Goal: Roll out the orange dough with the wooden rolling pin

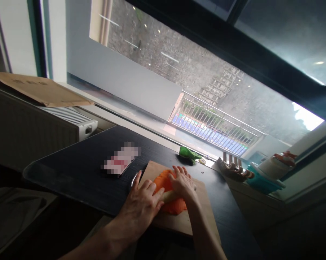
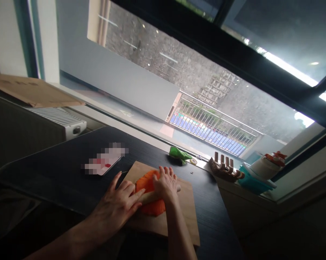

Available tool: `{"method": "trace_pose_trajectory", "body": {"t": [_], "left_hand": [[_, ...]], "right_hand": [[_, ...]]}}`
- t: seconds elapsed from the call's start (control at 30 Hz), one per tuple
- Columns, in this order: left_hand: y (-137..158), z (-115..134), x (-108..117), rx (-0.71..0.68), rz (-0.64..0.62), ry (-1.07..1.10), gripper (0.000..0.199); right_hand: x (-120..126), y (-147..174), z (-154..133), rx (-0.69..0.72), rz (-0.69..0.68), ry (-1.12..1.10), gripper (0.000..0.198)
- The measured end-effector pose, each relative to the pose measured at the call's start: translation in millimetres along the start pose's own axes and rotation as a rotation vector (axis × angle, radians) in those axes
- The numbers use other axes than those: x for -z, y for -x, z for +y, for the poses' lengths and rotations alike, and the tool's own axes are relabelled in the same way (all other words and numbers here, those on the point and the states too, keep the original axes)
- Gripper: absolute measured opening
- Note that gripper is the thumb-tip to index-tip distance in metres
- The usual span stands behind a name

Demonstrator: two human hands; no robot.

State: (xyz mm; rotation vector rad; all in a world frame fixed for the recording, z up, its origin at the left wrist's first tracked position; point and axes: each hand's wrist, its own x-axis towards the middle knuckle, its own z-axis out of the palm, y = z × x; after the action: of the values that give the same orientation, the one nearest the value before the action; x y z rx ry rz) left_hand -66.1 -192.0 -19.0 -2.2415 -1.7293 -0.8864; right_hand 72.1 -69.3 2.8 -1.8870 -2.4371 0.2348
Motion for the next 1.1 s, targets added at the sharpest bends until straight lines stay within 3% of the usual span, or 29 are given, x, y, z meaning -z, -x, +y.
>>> {"method": "trace_pose_trajectory", "body": {"t": [0.1,0.2,0.5,0.6,0.73,0.97,1.1], "left_hand": [[-5.5,-6.9,0.8,0.015,-0.026,-0.004,0.025],[-4.2,-4.2,2.3,0.001,-0.042,0.013,0.025],[20.7,22.6,1.2,-0.104,0.029,0.072,0.03],[24.5,27.4,-1.0,-0.131,0.032,0.073,0.03],[18.4,23.5,0.7,-0.097,0.023,0.071,0.026],[-1.9,-9.7,5.7,0.015,-0.004,0.0,0.021],[-4.0,-16.3,11.2,-0.022,-0.061,0.011,0.019]], "right_hand": [[1.8,-15.8,-13.6,0.007,-0.02,0.001,0.058],[1.0,-10.6,-10.9,-0.006,0.013,-0.036,0.058],[-20.3,74.0,37.4,0.005,0.212,-0.074,0.059],[-26.2,85.2,46.1,0.033,0.239,-0.031,0.059],[-18.9,63.9,35.8,0.034,0.201,-0.056,0.056],[-1.5,-21.1,-18.1,-0.067,0.094,-0.114,0.063],[-9.0,-19.7,-12.1,-0.001,0.19,-0.162,0.056]]}}
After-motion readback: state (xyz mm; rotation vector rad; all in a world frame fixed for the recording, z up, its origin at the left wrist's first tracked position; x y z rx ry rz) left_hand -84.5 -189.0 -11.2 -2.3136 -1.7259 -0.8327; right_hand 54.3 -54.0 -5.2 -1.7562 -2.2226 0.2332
